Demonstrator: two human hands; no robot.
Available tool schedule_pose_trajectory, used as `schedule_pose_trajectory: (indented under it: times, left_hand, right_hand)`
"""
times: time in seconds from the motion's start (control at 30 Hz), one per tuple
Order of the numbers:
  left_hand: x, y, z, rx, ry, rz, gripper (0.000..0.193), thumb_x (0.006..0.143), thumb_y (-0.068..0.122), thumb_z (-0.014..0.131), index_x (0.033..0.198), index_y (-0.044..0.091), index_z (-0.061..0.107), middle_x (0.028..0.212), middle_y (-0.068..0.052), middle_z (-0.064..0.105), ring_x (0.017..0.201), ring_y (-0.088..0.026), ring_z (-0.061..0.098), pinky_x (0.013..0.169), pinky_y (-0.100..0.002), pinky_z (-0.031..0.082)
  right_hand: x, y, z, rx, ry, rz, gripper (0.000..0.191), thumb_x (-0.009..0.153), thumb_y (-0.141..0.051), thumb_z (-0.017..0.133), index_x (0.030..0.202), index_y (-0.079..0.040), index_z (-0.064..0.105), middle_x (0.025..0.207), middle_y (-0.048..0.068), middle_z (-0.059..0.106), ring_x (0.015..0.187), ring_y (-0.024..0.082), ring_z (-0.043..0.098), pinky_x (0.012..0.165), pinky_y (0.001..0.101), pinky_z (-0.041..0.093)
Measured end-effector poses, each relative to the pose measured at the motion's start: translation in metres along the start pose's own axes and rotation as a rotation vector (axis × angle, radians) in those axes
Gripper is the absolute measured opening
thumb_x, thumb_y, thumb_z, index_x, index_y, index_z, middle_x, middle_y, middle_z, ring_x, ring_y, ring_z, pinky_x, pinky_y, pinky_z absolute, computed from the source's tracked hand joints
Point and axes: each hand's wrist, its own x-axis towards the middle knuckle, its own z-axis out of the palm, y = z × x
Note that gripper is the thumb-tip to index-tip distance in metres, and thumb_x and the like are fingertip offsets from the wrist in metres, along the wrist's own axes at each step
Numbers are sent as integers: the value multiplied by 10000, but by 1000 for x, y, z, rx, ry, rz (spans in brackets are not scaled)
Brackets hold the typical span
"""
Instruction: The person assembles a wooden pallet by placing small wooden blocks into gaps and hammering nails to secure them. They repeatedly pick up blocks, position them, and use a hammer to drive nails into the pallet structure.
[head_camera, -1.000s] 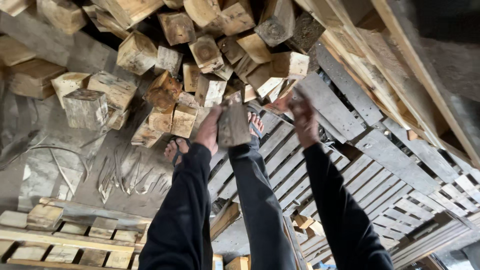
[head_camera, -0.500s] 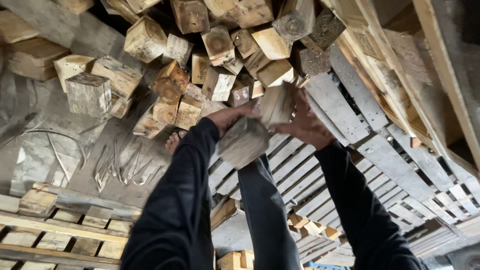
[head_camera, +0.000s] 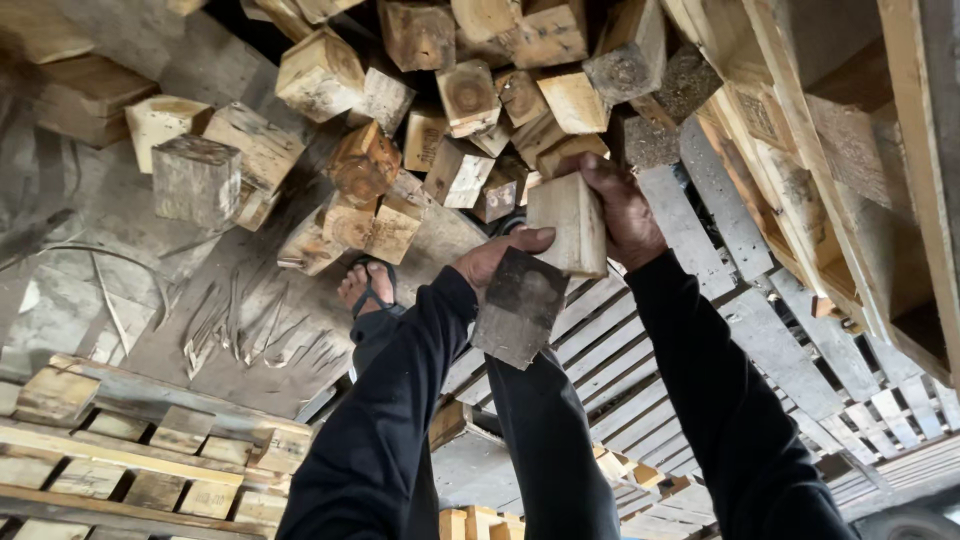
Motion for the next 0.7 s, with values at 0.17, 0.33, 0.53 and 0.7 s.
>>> schedule_pose_trajectory:
  times: [0.17, 0.33, 0.53, 0.7]
  left_hand:
    - [-34, -3, 0, -187, 167, -68, 568, 964, 491, 696, 1149, -45, 654, 912, -208, 746, 777, -366, 750, 740, -482, 634]
    - [-68, -39, -27, 52, 558, -6, 546, 888, 527, 670, 1160, 54, 690, 908, -140, 770, 780, -305, 751, 734, -457, 642]
    - [-145, -92, -3, -147, 535, 79, 553, 975, 483, 689, 1243, 0, 656, 930, -125, 753, 755, -243, 740, 742, -389, 609]
    - [-190, -109, 135, -22, 604, 353, 527, 892, 352, 673, 1324, 66, 579, 1086, -113, 716, 912, -242, 726, 814, -390, 605]
  right_hand:
    - [66, -45, 21, -502, 1011, 56, 401, 969, -370, 530, 1297, -142, 562, 1065, 78, 631, 881, 195, 607, 890, 421, 582]
    - [125, -71, 40, -490, 1187, -58, 442, 966, -337, 545, 1354, -131, 502, 1135, 124, 609, 922, 252, 615, 872, 439, 589]
    - [50, -67, 47, -161, 1003, -88, 513, 962, -298, 564, 1423, -117, 430, 1220, 180, 583, 972, 319, 625, 851, 460, 597]
    - [-127, -57, 81, 374, 629, -157, 584, 959, -265, 579, 1481, -105, 370, 1290, 227, 561, 1013, 376, 633, 833, 478, 603]
